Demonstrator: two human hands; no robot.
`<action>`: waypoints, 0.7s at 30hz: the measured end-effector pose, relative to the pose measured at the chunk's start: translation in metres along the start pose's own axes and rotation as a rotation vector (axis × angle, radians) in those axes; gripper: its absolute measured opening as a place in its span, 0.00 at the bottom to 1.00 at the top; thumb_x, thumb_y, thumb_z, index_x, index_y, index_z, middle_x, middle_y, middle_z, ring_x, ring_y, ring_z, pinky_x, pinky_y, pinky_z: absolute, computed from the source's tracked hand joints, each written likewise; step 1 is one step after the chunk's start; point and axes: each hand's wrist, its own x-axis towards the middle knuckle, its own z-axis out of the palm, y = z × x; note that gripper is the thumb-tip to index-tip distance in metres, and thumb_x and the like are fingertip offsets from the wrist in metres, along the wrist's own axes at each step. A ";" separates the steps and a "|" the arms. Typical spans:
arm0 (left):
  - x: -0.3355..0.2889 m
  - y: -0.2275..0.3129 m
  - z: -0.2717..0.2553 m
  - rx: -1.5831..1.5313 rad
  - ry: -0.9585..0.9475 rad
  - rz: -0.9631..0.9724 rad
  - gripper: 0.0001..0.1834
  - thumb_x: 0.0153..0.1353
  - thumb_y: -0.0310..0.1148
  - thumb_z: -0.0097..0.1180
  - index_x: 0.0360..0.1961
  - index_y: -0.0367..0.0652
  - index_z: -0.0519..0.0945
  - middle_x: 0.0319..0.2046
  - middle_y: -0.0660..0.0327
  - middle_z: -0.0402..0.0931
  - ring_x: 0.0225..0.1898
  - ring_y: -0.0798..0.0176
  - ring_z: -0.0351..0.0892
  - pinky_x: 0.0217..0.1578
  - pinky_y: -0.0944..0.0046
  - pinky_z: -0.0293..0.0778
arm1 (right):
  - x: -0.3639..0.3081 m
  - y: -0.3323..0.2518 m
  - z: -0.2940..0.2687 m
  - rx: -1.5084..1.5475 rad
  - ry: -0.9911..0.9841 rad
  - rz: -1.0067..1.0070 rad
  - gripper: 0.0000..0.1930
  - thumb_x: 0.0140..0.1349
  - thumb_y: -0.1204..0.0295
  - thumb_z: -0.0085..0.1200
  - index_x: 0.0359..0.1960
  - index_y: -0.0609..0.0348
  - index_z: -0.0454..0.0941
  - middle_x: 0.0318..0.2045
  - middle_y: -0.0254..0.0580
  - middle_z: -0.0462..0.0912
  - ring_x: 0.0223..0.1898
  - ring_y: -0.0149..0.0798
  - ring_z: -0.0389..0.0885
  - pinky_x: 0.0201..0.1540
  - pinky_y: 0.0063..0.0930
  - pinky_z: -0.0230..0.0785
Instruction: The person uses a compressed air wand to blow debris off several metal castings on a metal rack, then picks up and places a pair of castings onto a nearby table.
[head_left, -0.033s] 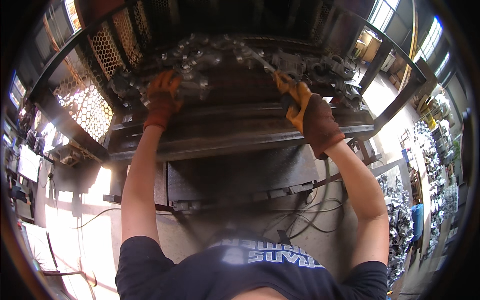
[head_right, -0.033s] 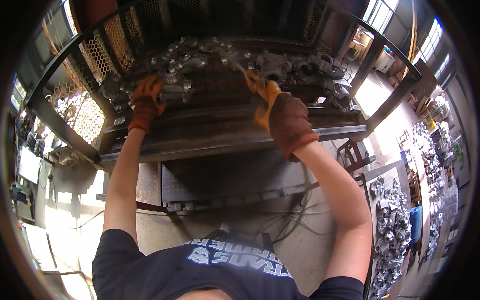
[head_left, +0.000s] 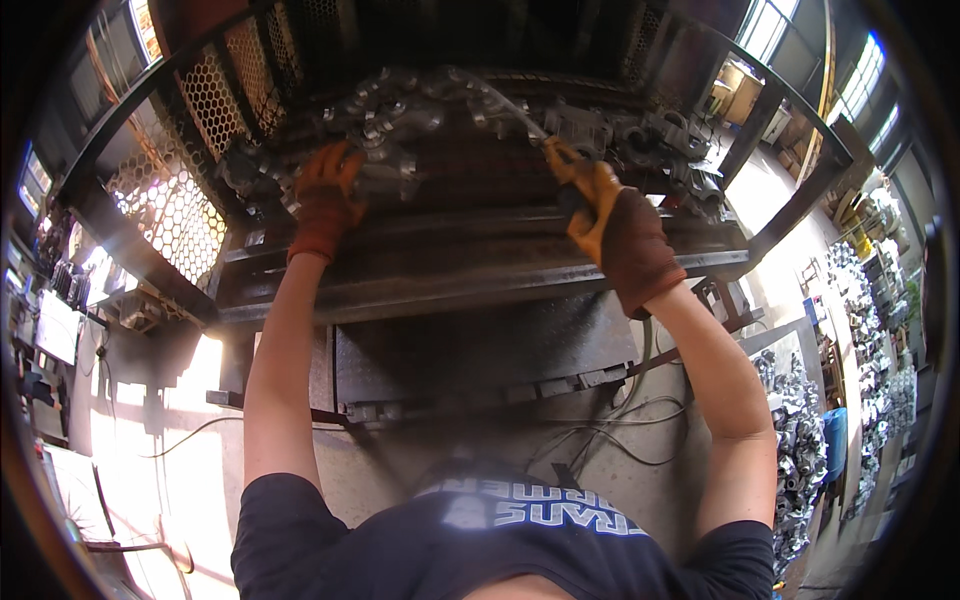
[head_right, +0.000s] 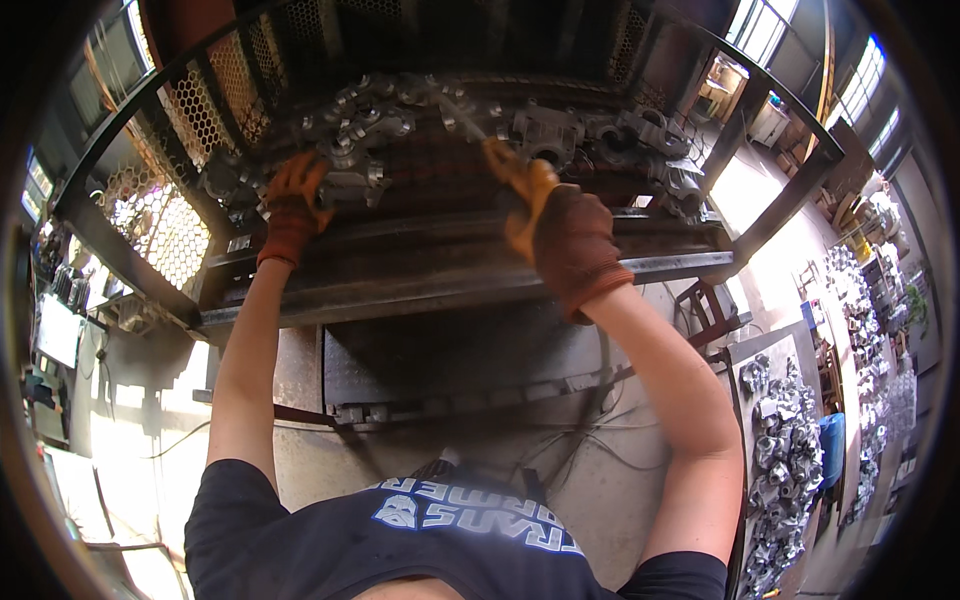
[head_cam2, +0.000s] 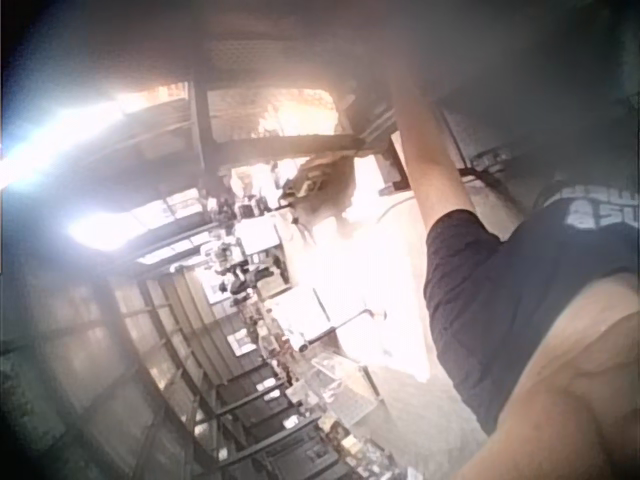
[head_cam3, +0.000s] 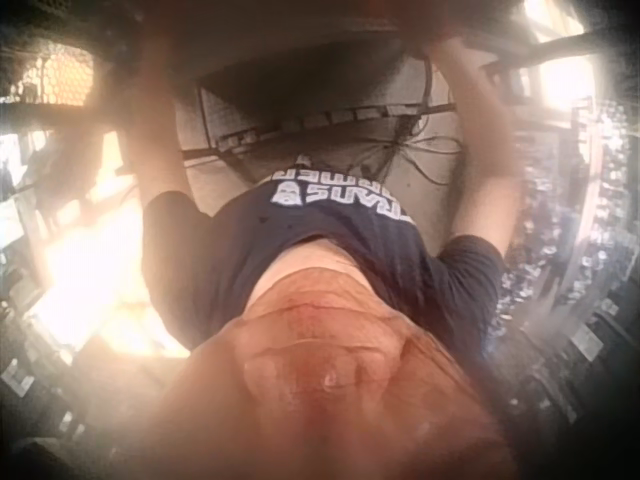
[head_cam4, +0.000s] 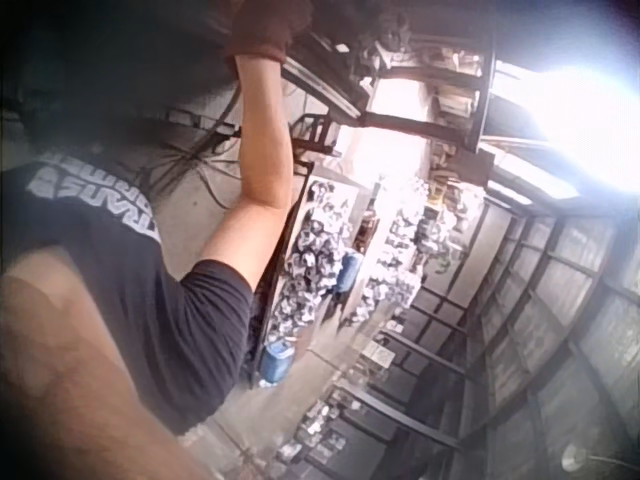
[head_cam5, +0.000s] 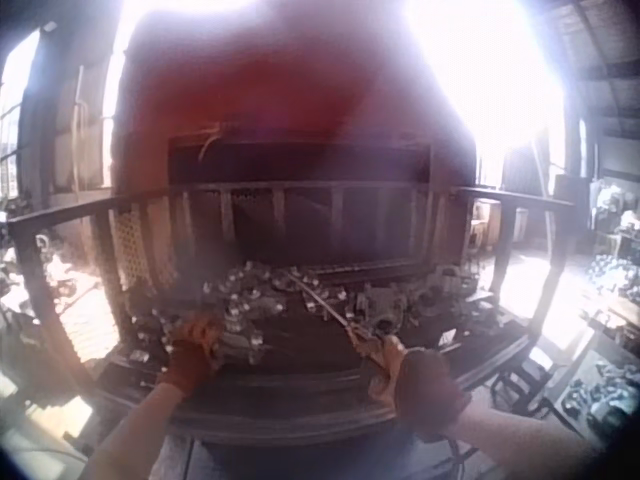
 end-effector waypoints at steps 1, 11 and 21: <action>0.002 0.003 -0.002 -0.022 0.003 -0.009 0.44 0.38 0.40 0.75 0.60 0.56 0.71 0.66 0.60 0.62 0.67 0.51 0.59 0.64 0.49 0.61 | 0.001 -0.004 0.002 -0.028 -0.053 -0.062 0.16 0.60 0.67 0.55 0.47 0.59 0.75 0.38 0.59 0.81 0.41 0.60 0.80 0.42 0.42 0.72; -0.002 0.015 0.011 -0.264 0.198 -0.051 0.43 0.38 0.32 0.72 0.61 0.51 0.70 0.65 0.57 0.63 0.65 0.51 0.64 0.62 0.52 0.65 | 0.028 -0.064 -0.003 0.057 -0.031 0.018 0.17 0.59 0.60 0.56 0.41 0.63 0.76 0.29 0.57 0.81 0.35 0.55 0.83 0.38 0.42 0.74; -0.003 0.010 0.015 -0.223 0.121 -0.075 0.42 0.36 0.35 0.74 0.59 0.56 0.73 0.64 0.59 0.64 0.64 0.51 0.65 0.61 0.53 0.67 | 0.078 -0.051 0.015 0.016 -0.136 -0.057 0.21 0.59 0.56 0.56 0.38 0.66 0.78 0.37 0.59 0.81 0.40 0.55 0.83 0.41 0.42 0.76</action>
